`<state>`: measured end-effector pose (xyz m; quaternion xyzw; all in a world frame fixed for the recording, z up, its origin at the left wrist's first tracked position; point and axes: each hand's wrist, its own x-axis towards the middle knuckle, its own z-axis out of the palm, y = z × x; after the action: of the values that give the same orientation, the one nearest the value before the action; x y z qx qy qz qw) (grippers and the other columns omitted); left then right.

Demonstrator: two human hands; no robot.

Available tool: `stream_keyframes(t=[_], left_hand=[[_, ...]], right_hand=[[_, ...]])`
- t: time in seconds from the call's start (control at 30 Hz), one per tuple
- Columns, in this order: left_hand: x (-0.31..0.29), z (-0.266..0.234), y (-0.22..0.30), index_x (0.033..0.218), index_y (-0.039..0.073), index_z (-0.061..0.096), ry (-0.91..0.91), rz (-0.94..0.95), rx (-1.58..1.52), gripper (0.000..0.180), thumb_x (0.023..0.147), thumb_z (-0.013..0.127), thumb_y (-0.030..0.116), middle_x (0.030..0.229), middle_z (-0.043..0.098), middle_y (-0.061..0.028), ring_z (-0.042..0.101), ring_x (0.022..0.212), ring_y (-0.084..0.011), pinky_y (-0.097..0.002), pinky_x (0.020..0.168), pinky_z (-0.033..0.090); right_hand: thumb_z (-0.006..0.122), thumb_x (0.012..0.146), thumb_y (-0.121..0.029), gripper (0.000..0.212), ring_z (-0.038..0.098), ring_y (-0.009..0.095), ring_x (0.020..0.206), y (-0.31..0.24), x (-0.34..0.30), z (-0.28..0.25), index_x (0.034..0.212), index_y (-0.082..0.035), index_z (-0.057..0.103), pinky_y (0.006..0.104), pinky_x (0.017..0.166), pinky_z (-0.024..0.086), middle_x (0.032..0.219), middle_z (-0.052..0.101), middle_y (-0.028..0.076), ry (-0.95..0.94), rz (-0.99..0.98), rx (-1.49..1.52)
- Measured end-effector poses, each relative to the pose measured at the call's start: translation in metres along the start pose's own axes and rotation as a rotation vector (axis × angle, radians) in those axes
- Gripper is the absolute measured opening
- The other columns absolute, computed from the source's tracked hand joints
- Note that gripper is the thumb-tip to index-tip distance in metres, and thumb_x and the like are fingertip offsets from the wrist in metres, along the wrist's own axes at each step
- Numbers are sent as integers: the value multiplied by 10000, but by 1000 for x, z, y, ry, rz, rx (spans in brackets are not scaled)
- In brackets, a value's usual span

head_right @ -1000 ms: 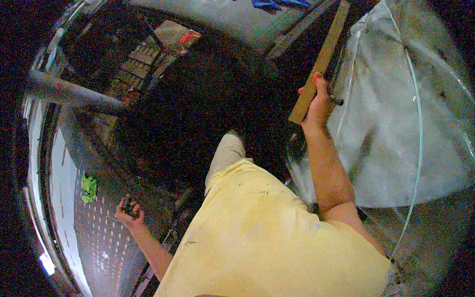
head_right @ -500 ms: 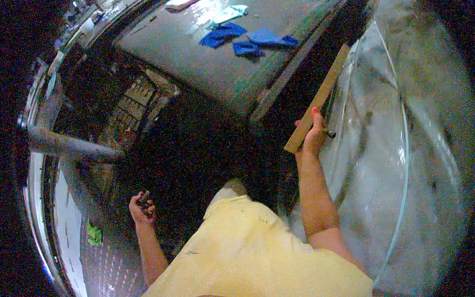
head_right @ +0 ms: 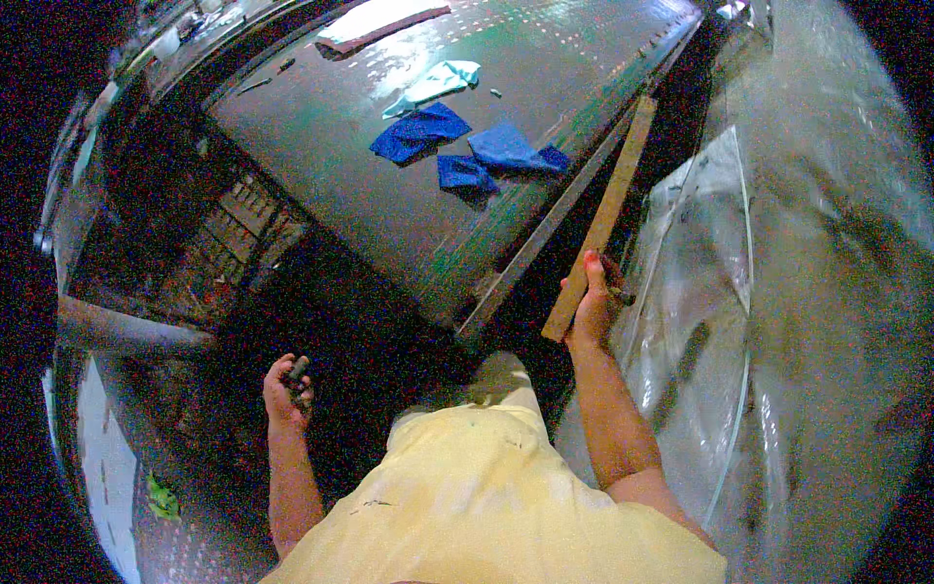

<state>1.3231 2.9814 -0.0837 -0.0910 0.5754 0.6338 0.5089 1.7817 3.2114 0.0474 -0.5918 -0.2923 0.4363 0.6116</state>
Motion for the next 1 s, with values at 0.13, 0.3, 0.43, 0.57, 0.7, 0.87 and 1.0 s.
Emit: stream_keyframes(t=[0.13, 0.3, 0.43, 0.57, 0.7, 0.87, 1.0], left_hand=[[2, 10, -10, 1337, 100, 623, 28, -13, -141, 326, 1030, 656, 207, 1143, 772, -125, 654, 701, -181, -305, 480, 485], [10, 29, -27, 1301, 76, 621, 175, 125, -145, 300, 1022, 632, 186, 1137, 769, -135, 647, 674, -156, -282, 470, 467], [8, 85, -42, 1258, 84, 628, 235, 263, -2, 274, 991, 636, 146, 1133, 768, -120, 648, 663, -129, -252, 443, 462], [8, 164, -72, 1245, 89, 632, 297, 407, 38, 276, 977, 659, 149, 1129, 766, -106, 650, 668, -112, -249, 441, 450], [8, 251, -113, 1225, 96, 623, 459, 496, -21, 259, 969, 639, 130, 1112, 766, -109, 643, 651, -123, -252, 440, 433], [2, 356, -148, 1203, 78, 626, 528, 421, -24, 233, 971, 639, 84, 1061, 764, -102, 636, 622, -133, -271, 407, 408], [19, 416, -155, 1195, 73, 659, 558, 507, 255, 248, 954, 678, 16, 1029, 752, -64, 635, 649, -107, -256, 430, 421]], right_hand=[[804, 1061, -383, 278, 706, 179, 755, -2, 48, 21, 1138, -128, 724, 350, 695, 577, 903, 687, 17, -159, -75, 12], [811, 1064, -376, 270, 706, 177, 752, -4, 119, 88, 1152, -134, 731, 348, 698, 586, 901, 687, 13, -368, -27, -47], [838, 1048, -366, 331, 710, 178, 747, -9, 210, 137, 1206, -89, 750, 345, 690, 596, 954, 729, 31, -536, 9, -184], [856, 1034, -287, 411, 692, 134, 876, 26, 349, 160, 1334, -29, 748, 305, 815, 580, 1037, 752, 34, -595, -360, -376], [913, 959, -181, 363, 723, 144, 881, 59, 500, 157, 1249, -2, 788, 315, 803, 602, 1060, 797, 57, -710, -595, -392], [945, 922, -188, 407, 707, 138, 927, 64, 591, 133, 1248, 6, 797, 318, 838, 593, 1079, 800, 49, -691, -605, -412], [925, 960, -153, 348, 690, 115, 924, 45, 638, 140, 1251, -12, 796, 298, 810, 583, 1072, 779, 9, -630, -449, -273]])
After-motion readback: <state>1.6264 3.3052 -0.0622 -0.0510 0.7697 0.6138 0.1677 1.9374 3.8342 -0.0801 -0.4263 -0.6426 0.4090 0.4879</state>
